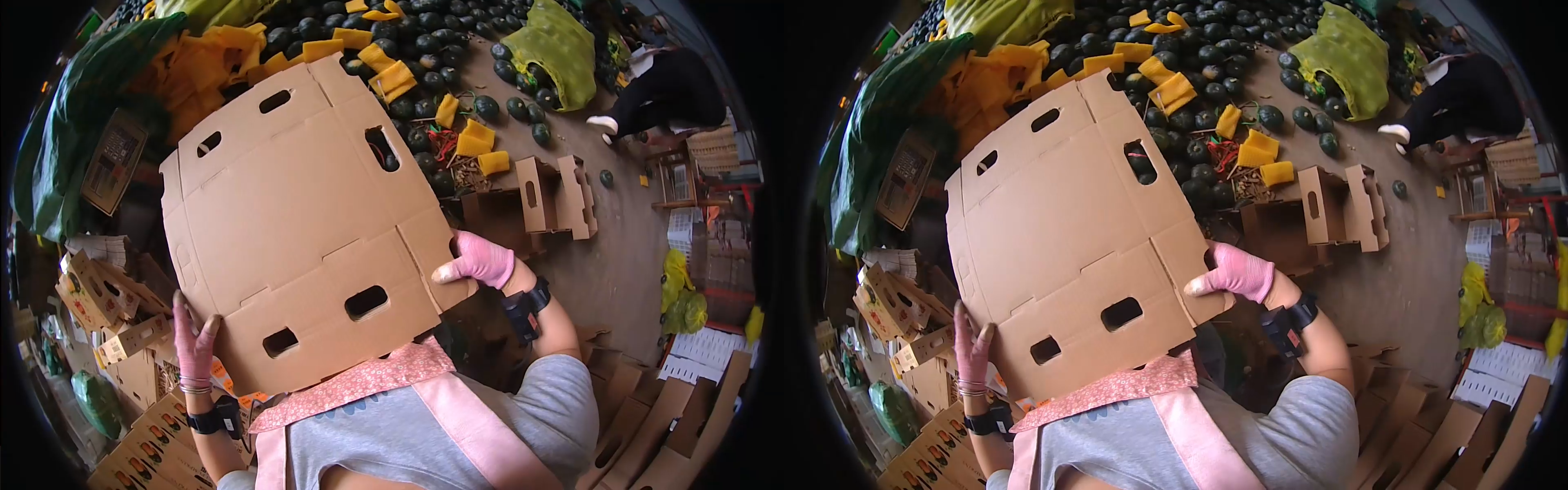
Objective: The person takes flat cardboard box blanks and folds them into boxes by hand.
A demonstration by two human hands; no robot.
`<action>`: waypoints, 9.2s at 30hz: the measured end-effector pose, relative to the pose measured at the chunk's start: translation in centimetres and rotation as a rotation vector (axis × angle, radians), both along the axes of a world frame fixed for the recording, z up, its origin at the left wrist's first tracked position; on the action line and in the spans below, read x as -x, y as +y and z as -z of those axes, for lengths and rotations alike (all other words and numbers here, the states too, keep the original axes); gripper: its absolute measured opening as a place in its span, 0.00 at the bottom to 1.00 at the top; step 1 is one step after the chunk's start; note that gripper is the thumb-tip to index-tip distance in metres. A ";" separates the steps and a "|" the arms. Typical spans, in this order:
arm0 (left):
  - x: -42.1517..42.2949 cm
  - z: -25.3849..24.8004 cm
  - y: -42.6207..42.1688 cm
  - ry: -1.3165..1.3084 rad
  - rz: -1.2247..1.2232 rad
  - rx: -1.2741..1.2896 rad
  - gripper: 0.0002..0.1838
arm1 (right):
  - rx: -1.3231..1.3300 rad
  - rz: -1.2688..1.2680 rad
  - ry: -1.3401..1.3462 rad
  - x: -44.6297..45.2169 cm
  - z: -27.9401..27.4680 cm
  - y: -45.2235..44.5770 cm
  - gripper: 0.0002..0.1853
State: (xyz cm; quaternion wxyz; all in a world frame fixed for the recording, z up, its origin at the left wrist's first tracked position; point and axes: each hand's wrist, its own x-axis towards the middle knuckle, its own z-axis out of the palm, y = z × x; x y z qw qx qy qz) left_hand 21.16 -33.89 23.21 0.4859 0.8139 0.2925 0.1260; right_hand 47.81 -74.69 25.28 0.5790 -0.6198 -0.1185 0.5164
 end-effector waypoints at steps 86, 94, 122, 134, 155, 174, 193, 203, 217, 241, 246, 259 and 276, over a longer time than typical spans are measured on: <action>-13.5 -11.0 -16.9 0.034 1.008 -0.421 0.50 | 0.720 -0.221 -0.972 7.7 3.7 -7.9 0.44; -13.9 -11.0 -17.6 0.078 0.999 -0.387 0.51 | -0.082 0.545 -0.688 8.8 1.5 2.0 0.20; -11.1 -8.1 -19.0 -0.105 1.000 -0.425 0.43 | 0.168 -0.060 -1.101 7.8 5.5 -3.3 0.26; -10.6 -0.6 -21.6 -0.151 1.027 -0.798 0.24 | 0.988 -0.420 -1.044 -0.8 -1.6 -8.3 0.50; -4.4 0.8 -17.6 -0.561 0.887 -0.065 0.15 | -0.451 -1.701 -1.710 16.0 -1.0 34.6 0.27; 4.9 -0.4 -11.5 -0.263 -0.105 0.746 0.41 | -0.623 -1.192 -1.108 13.6 -1.3 35.6 0.29; 5.3 6.2 -7.7 -0.134 0.060 -0.067 0.16 | -0.723 -1.169 -1.005 13.2 -1.4 36.0 0.30; 8.4 0.9 -10.2 0.161 -0.280 0.444 0.13 | -0.704 -1.232 -1.010 13.3 -1.0 36.0 0.27; 10.9 6.2 -11.7 0.475 -0.139 -0.037 0.16 | -0.840 -1.271 -1.042 14.0 -2.2 34.1 0.24; -6.4 0.7 -1.5 -0.137 -0.107 0.226 0.16 | 0.111 0.578 -2.021 0.2 -11.6 13.2 0.35; -6.6 2.2 -3.2 -0.358 -0.248 0.138 0.22 | 0.360 0.572 -0.706 -0.1 0.1 0.8 0.48; -0.1 1.0 -1.7 -0.130 -0.337 -0.098 0.30 | 0.646 -0.184 -1.159 0.2 -3.8 8.8 0.38; -2.4 -7.7 -4.9 0.115 0.439 -0.541 0.33 | 0.524 -0.497 -1.391 2.8 -6.3 7.0 0.29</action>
